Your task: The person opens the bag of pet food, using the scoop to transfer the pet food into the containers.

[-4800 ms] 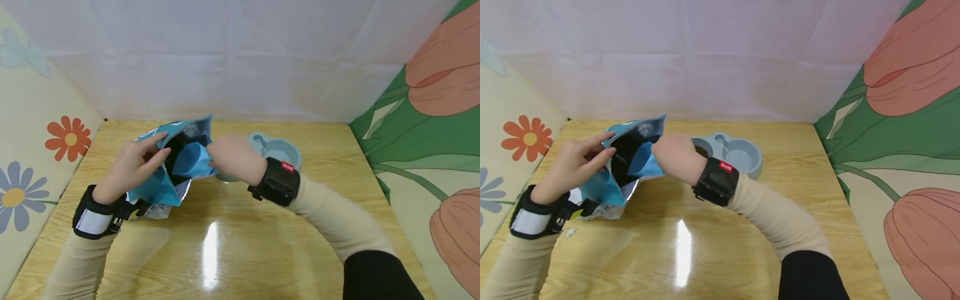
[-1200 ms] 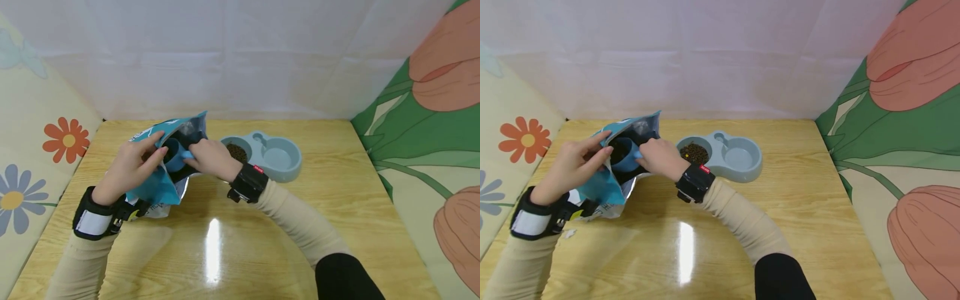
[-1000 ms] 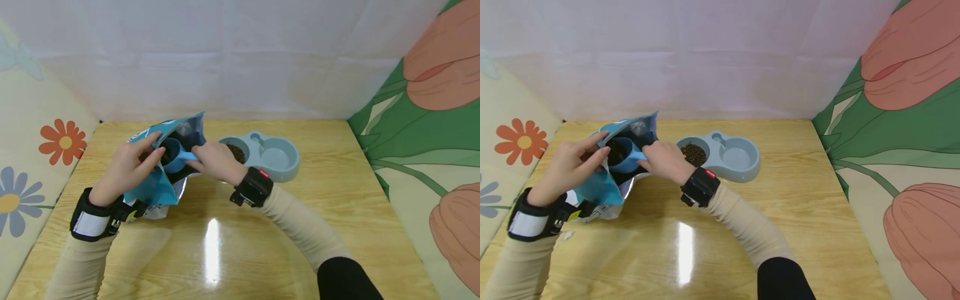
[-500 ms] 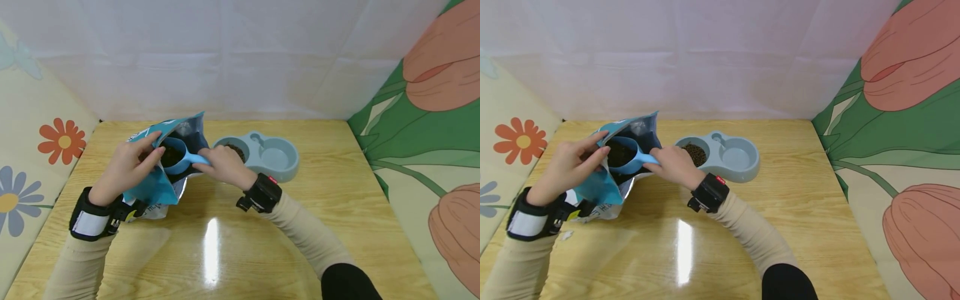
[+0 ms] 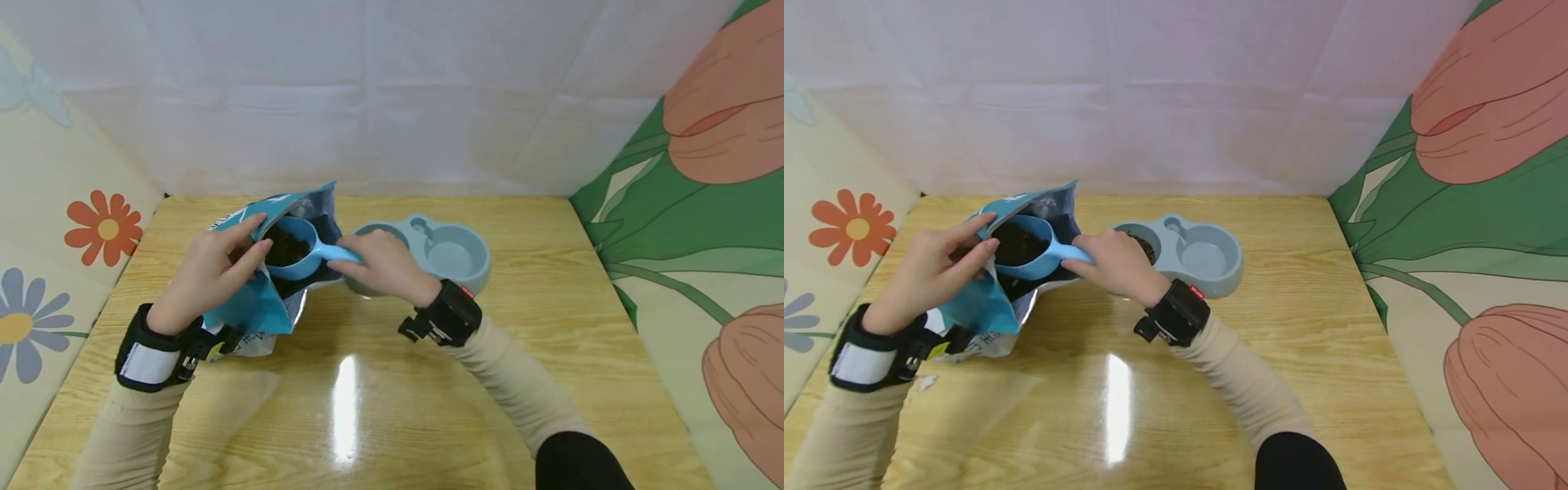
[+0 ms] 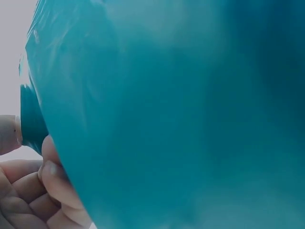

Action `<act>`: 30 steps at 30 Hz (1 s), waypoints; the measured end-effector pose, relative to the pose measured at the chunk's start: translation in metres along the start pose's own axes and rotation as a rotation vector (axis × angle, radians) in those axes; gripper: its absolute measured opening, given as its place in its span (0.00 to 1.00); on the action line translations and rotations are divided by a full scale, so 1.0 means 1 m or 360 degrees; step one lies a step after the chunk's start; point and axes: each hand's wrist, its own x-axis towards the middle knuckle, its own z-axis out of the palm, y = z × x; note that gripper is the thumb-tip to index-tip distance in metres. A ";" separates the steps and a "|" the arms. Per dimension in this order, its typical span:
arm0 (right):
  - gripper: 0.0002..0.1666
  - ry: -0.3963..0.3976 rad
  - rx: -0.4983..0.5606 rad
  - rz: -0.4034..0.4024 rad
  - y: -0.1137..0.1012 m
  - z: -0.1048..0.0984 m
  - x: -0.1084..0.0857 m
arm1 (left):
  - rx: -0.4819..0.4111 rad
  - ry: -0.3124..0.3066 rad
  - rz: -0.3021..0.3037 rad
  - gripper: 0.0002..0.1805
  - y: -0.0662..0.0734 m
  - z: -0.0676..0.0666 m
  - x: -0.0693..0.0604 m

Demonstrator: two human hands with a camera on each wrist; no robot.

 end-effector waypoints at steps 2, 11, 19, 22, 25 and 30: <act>0.11 0.0014 -0.0001 -0.0009 0.001 -0.005 -0.004 | 0.0001 -0.0003 -0.0006 0.19 0.001 0.000 0.000; 0.12 0.0002 0.0051 -0.0006 0.009 -0.018 -0.020 | 0.0009 -0.0012 -0.0036 0.21 0.002 -0.001 0.000; 0.11 0.0033 0.0098 0.0039 0.012 -0.035 -0.038 | 0.0014 -0.0033 -0.0046 0.21 0.002 0.000 0.000; 0.11 0.0052 0.0109 0.0037 0.013 -0.040 -0.046 | 0.0008 -0.0038 -0.0039 0.21 0.002 0.000 0.001; 0.11 0.0086 0.0096 0.0009 0.015 -0.045 -0.052 | -0.0001 -0.0033 -0.0035 0.21 0.002 -0.001 0.001; 0.10 0.0130 0.0102 -0.0027 0.020 -0.047 -0.060 | -0.0016 -0.0029 -0.0040 0.21 0.002 -0.002 0.000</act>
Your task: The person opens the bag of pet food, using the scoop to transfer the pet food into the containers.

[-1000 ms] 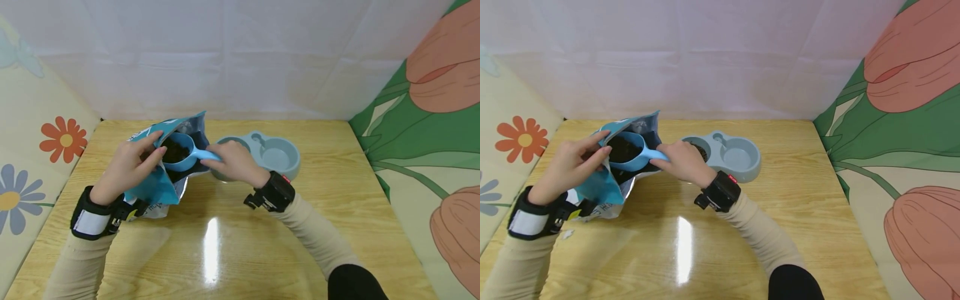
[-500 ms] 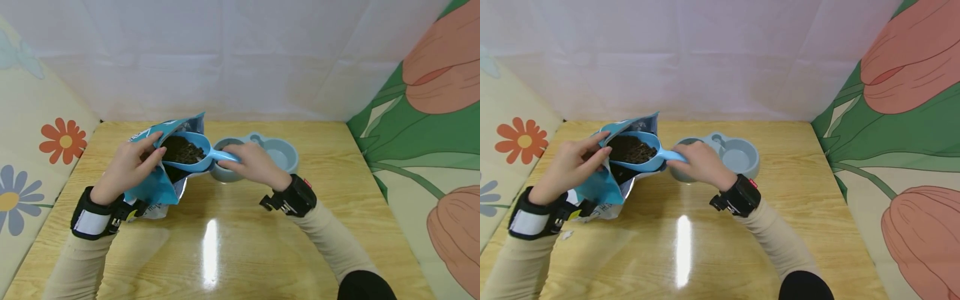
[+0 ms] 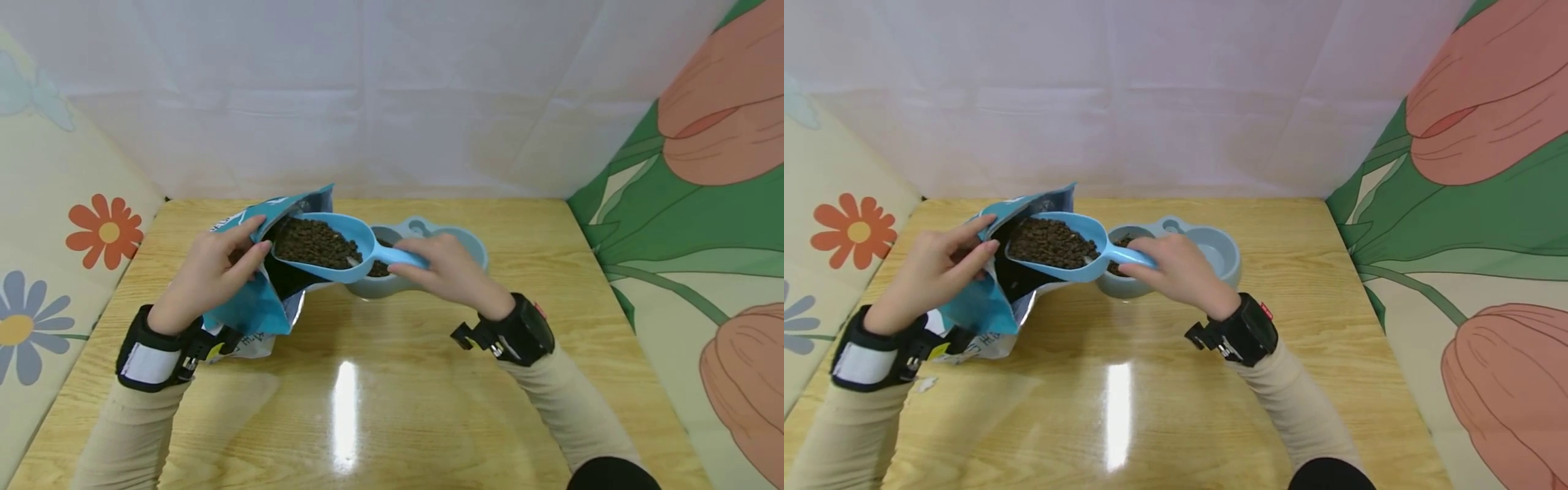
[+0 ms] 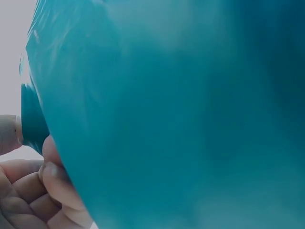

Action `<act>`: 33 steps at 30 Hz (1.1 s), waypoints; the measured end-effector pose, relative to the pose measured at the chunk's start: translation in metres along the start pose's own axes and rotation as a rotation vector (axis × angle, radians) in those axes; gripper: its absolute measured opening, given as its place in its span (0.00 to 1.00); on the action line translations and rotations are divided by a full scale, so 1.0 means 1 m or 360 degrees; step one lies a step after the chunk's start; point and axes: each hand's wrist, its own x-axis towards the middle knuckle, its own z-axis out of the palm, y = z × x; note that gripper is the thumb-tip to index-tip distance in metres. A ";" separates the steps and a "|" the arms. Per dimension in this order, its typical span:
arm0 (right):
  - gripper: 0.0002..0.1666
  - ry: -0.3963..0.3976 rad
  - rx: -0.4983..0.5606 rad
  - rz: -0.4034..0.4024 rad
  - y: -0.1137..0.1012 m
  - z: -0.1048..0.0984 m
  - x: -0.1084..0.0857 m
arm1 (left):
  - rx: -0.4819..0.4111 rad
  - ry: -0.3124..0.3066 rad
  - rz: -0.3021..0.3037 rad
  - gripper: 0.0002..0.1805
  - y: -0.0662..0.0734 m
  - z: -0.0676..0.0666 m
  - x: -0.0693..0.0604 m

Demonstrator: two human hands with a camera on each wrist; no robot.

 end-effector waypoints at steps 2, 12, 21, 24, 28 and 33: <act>0.11 0.0012 0.0010 0.0003 0.003 0.000 -0.004 | -0.0006 0.0005 -0.0005 0.21 -0.001 0.000 -0.001; 0.09 0.0058 0.0053 0.0096 0.013 -0.005 -0.024 | -0.0002 0.0022 -0.0023 0.21 -0.002 -0.001 -0.002; 0.15 0.0021 0.0012 0.0246 0.028 -0.014 -0.049 | 0.0008 0.0015 -0.0019 0.21 -0.002 -0.001 -0.002; 0.15 0.0045 -0.0025 0.0283 0.034 -0.018 -0.059 | 0.0004 0.0019 -0.0018 0.21 -0.003 0.000 -0.003; 0.15 0.0099 -0.0102 0.0327 0.045 -0.024 -0.075 | 0.0017 0.0029 -0.0002 0.21 -0.003 0.001 -0.002; 0.13 0.0160 -0.0181 0.0379 0.060 -0.032 -0.095 | 0.0017 0.0028 0.0018 0.21 -0.002 0.001 0.000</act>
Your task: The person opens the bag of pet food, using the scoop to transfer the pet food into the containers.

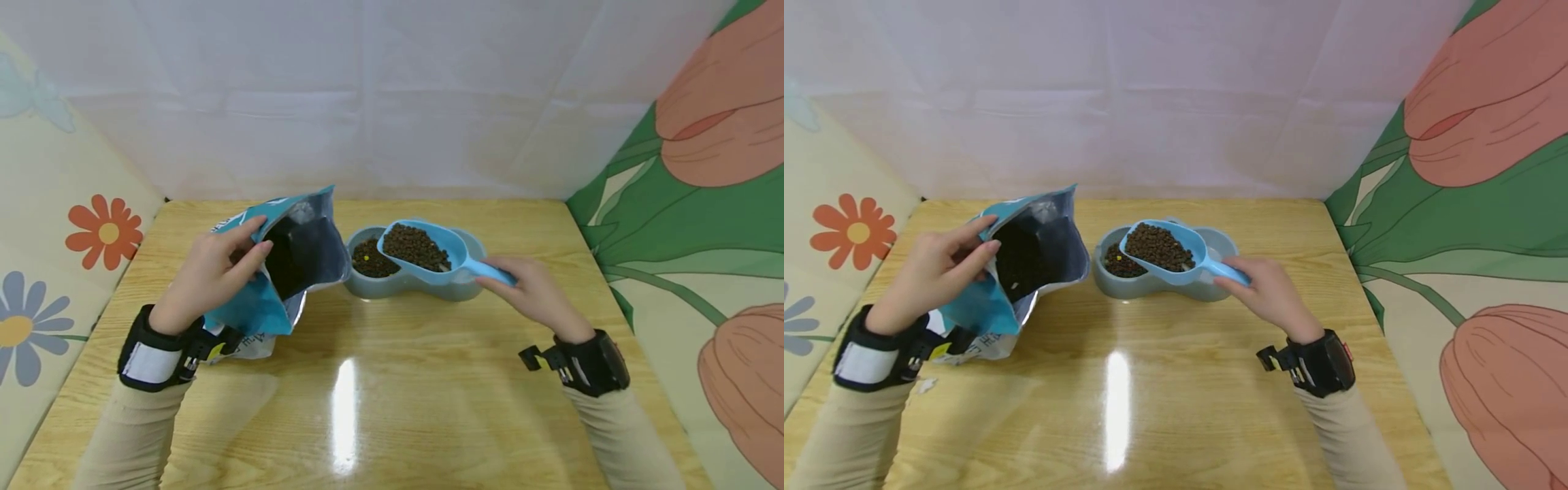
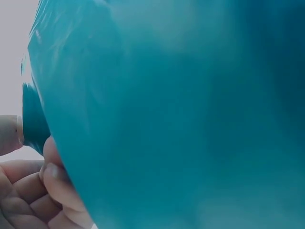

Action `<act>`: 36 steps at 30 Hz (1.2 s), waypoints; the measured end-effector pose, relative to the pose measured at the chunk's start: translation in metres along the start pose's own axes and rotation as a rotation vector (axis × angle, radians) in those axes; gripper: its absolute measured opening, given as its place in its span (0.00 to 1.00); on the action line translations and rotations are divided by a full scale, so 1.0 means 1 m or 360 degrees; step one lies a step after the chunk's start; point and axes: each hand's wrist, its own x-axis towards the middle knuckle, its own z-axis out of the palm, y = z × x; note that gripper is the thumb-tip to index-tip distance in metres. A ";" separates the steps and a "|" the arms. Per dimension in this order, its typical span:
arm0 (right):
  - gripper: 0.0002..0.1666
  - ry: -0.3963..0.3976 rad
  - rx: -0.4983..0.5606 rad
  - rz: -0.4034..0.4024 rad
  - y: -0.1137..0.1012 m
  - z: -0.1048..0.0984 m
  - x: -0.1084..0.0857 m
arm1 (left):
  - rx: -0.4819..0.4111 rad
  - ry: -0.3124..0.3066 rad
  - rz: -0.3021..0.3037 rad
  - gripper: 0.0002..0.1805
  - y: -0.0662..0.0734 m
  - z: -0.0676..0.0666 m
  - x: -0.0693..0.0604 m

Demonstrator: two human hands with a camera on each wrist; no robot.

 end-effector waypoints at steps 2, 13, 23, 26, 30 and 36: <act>0.12 0.0016 -0.0046 0.0038 0.008 -0.003 -0.006 | 0.0000 -0.0004 -0.0001 0.21 0.000 0.000 0.000; 0.16 -0.0072 -0.0273 0.0205 0.036 -0.021 -0.022 | 0.0001 -0.0014 -0.0017 0.21 -0.001 -0.001 -0.001; 0.16 -0.0331 -0.0477 0.0206 0.049 -0.029 -0.003 | -0.0007 -0.0018 -0.0020 0.22 -0.001 -0.001 -0.002; 0.20 -0.0456 -0.0510 0.0239 0.049 -0.030 0.007 | -0.0007 -0.0016 -0.0029 0.22 -0.001 -0.001 -0.001; 0.20 -0.0588 -0.0566 0.0293 0.048 -0.031 0.019 | 0.0006 -0.0013 -0.0026 0.22 0.000 0.000 0.000; 0.20 -0.0689 -0.0623 0.0278 0.044 -0.038 0.035 | 0.0016 -0.0012 -0.0029 0.22 0.000 0.000 0.001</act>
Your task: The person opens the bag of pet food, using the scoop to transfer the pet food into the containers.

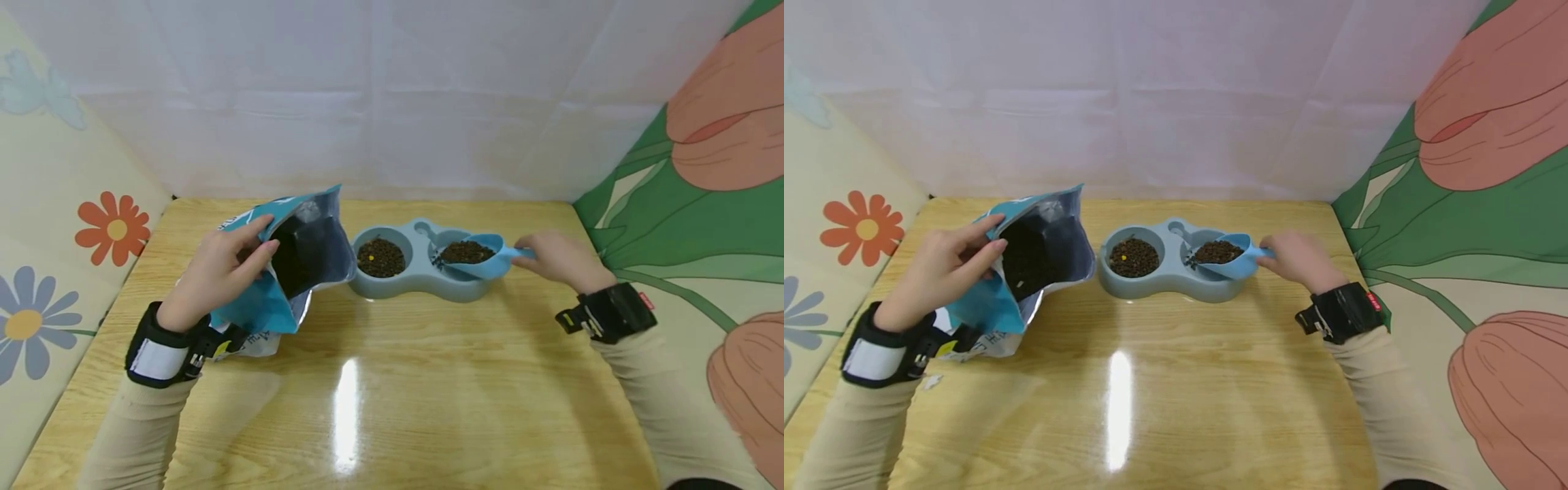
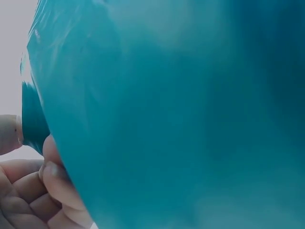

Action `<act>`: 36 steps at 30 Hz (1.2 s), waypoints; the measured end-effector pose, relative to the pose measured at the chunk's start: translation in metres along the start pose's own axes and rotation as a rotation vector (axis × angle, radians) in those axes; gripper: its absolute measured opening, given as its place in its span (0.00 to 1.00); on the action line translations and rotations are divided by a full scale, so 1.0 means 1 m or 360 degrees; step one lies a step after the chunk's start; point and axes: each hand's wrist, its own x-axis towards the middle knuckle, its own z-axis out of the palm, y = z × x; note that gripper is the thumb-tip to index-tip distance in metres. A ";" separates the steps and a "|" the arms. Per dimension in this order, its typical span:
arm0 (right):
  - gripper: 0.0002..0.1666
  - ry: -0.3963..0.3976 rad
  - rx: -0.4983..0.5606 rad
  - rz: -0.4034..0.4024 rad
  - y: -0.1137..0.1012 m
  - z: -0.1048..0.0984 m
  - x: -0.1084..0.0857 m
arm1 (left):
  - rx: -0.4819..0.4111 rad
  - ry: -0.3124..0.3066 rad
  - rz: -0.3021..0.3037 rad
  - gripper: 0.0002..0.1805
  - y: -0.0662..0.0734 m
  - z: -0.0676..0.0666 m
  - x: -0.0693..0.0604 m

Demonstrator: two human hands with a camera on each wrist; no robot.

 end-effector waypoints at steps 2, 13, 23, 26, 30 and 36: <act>0.19 -0.0022 -0.0027 -0.0005 -0.001 -0.004 0.001 | 0.0009 0.0002 -0.0006 0.21 0.000 0.000 0.000; 0.21 -0.0188 -0.0168 0.0090 -0.005 -0.026 -0.002 | 0.0006 0.0001 -0.0026 0.22 0.000 -0.001 -0.001; 0.19 -0.0231 -0.0232 0.0090 -0.006 -0.041 -0.004 | -0.0009 0.0008 -0.0011 0.22 0.000 0.000 -0.001; 0.18 -0.0240 -0.0247 0.0087 -0.007 -0.044 -0.005 | -0.0008 0.0014 -0.0007 0.22 0.000 0.000 -0.001; 0.17 -0.0252 -0.0265 0.0098 -0.009 -0.047 -0.006 | -0.0003 0.0018 0.0002 0.21 0.000 0.000 0.000; 0.17 -0.0253 -0.0264 0.0128 -0.011 -0.047 -0.010 | -0.0011 0.0019 0.0006 0.21 -0.001 0.000 0.000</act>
